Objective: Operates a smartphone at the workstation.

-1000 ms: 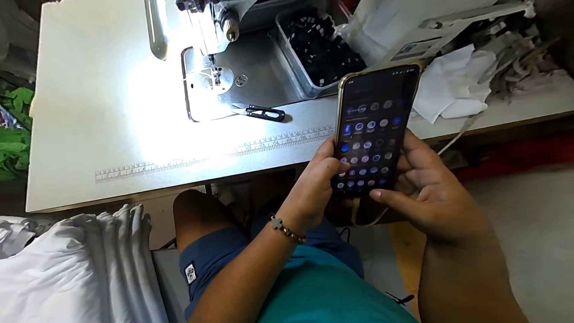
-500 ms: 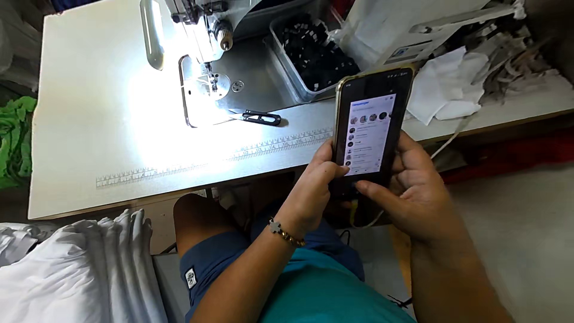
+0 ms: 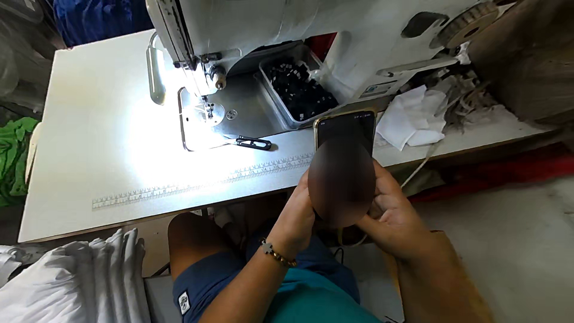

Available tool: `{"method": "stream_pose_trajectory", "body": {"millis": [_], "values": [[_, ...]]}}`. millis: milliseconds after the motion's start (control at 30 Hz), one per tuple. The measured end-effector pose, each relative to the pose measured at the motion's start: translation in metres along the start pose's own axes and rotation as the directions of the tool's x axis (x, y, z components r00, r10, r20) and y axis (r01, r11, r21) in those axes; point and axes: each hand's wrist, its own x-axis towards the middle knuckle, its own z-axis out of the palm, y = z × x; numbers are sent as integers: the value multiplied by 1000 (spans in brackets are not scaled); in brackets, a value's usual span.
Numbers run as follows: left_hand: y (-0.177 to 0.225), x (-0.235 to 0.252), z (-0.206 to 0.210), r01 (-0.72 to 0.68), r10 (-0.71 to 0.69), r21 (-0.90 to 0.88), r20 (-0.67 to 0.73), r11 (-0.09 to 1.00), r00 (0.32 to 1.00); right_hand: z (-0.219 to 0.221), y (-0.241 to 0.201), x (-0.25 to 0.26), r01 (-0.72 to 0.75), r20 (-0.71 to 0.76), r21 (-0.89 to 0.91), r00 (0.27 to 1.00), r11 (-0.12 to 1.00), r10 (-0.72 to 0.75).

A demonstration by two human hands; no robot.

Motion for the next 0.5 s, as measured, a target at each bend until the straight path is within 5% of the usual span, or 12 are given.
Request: {"method": "stream_pose_trajectory", "body": {"millis": [500], "values": [[-6, 7, 1, -44, 46, -59, 32, 997, 998, 4, -1, -1, 29, -82, -20, 996, 999, -30]]}}
